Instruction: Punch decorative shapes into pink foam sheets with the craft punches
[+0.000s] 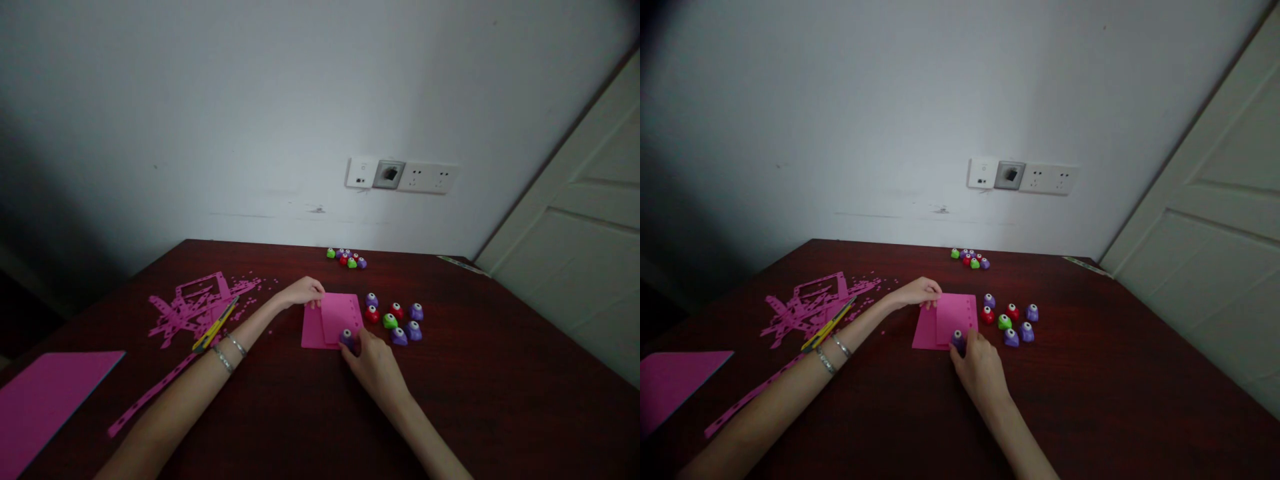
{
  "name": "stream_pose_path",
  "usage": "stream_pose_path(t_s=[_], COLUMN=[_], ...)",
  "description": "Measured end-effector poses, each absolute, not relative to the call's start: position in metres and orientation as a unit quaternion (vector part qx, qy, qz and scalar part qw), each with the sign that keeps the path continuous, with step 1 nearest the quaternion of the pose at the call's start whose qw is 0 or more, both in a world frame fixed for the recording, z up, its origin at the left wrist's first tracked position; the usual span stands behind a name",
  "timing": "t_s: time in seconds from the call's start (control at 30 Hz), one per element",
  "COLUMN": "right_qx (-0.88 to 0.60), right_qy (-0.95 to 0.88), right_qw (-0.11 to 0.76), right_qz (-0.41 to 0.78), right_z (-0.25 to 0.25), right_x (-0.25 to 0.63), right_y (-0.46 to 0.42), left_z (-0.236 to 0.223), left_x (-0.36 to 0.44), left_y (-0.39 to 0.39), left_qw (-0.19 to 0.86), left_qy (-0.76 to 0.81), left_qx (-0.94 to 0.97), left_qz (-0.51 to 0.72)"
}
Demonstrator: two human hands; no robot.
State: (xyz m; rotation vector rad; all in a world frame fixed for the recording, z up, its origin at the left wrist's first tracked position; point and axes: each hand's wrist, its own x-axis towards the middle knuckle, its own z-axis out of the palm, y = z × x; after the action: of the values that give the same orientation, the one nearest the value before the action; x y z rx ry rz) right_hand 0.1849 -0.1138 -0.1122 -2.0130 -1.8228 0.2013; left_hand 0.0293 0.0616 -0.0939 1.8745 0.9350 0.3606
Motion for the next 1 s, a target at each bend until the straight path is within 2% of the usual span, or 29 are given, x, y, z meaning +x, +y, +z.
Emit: stream_pose_path(t_s=[0.13, 0.2, 0.33, 0.47, 0.77, 1.0], right_qx=[-0.706, -0.697, -0.686, -0.67, -0.652, -0.637], right_qy=[-0.664, -0.668, -0.672, -0.684, -0.696, -0.71], right_qw=[0.228, 0.24, 0.247, 0.254, 0.267, 0.272], right_qz=[0.087, 0.104, 0.131, 0.138, 0.138, 0.128], right_z=[-0.117, -0.119, -0.123, -0.124, -0.119, -0.122], right_x=[0.192, 0.196, 0.205, 0.207, 0.203, 0.203], right_y=[-0.112, -0.111, -0.109, -0.109, -0.112, -0.11], left_z=[-0.086, -0.081, -0.076, -0.074, -0.081, -0.074], left_x=[0.028, 0.028, 0.03, 0.032, 0.028, 0.029], left_y=[0.056, 0.047, 0.026, 0.012, 0.02, 0.019], left_qw=[0.276, 0.221, 0.23, 0.247, 0.283, 0.233], left_qy=[0.412, 0.371, 0.272, 0.228, 0.282, 0.264], left_qx=[0.845, 0.878, 0.928, 0.938, 0.916, 0.926], left_qz=[0.2, 0.208, 0.114, 0.081, -0.042, -0.137])
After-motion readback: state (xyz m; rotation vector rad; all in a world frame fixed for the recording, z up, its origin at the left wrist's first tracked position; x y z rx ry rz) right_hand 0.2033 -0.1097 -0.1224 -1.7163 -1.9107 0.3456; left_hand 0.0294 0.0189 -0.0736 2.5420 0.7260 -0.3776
